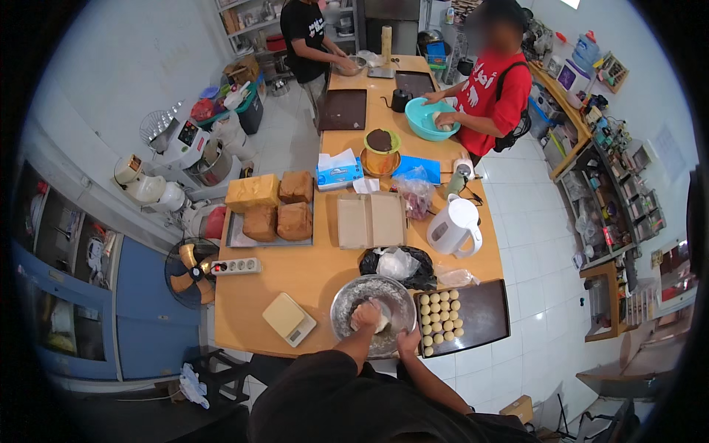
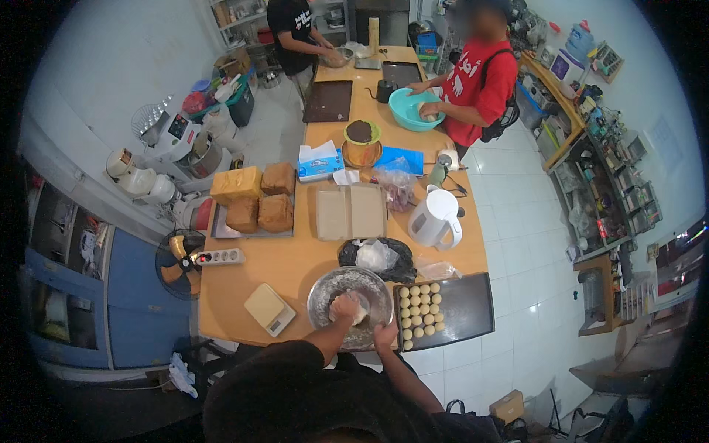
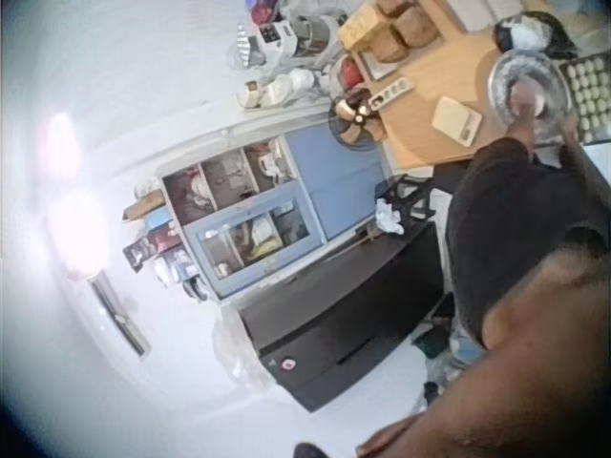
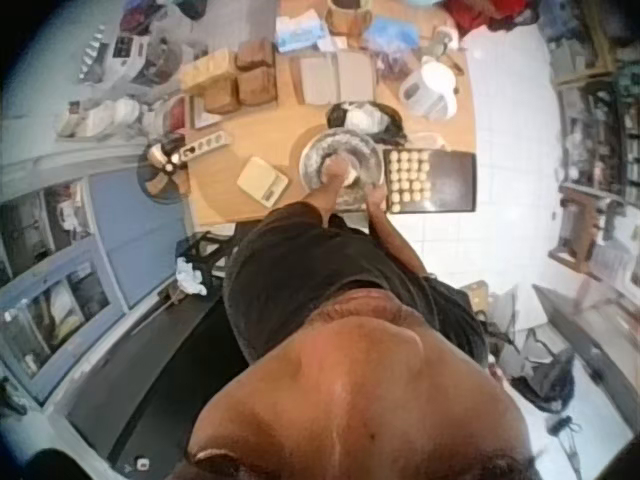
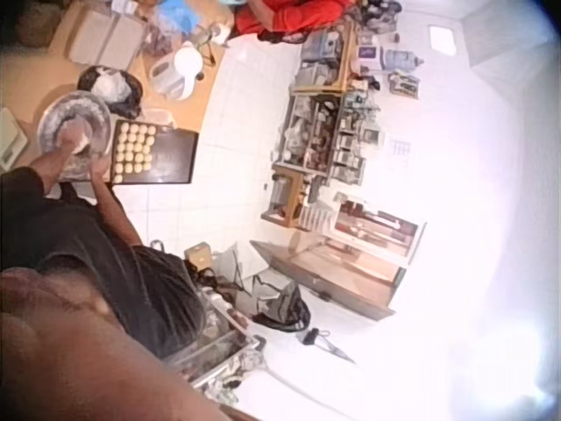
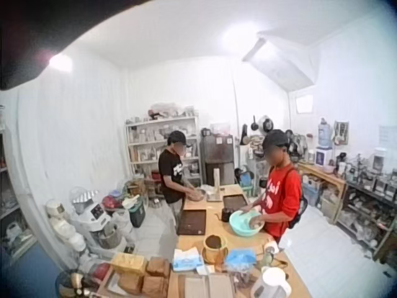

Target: The person kneads a piece of dough inside a metal bowl by hand.

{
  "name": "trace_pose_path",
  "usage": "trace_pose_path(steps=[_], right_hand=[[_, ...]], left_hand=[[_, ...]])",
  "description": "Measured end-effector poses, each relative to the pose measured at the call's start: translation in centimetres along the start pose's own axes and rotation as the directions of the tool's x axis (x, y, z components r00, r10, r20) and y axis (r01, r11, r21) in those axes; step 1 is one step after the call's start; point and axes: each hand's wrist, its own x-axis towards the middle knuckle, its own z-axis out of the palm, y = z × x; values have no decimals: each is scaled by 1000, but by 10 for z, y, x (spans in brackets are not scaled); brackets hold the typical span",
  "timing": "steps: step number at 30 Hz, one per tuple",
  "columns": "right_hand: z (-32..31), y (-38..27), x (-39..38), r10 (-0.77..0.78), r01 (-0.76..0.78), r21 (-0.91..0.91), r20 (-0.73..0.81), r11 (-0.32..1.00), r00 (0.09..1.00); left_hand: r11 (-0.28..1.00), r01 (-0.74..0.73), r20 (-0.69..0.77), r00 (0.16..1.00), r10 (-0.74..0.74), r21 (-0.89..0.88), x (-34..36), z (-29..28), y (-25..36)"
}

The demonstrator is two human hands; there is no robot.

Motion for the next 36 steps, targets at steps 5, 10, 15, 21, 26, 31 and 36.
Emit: trace_pose_path(steps=[5,10,15,21,26,31,36], right_hand=[[-2,-7,0,-43,42,30,14,999,999],[6,23,2,-208,191,-148,-108,970,972],[14,9,5,-74,51,-104,-229,993,970],[8,-10,6,-10,-2,-105,-118,994,993],[0,-41,4,53,-68,-140,-107,988,993],[-6,-37,8,142,-144,-111,-30,983,989],[-3,-20,9,29,-29,-26,2,999,1000]], left_hand=[[982,-188,-81,979,187,0,4,11,-14],[966,-252,-165,957,240,-59,-4,4,-10],[958,-250,125,955,268,-141,-33,-8,-10],[845,-519,-106,855,508,-134,-69,6,-43],[937,-307,499,793,349,-168,-67,-29,-43],[934,-312,242,906,348,-176,-61,-61,-24],[690,-698,117,714,690,189,-50,-10,-51]])
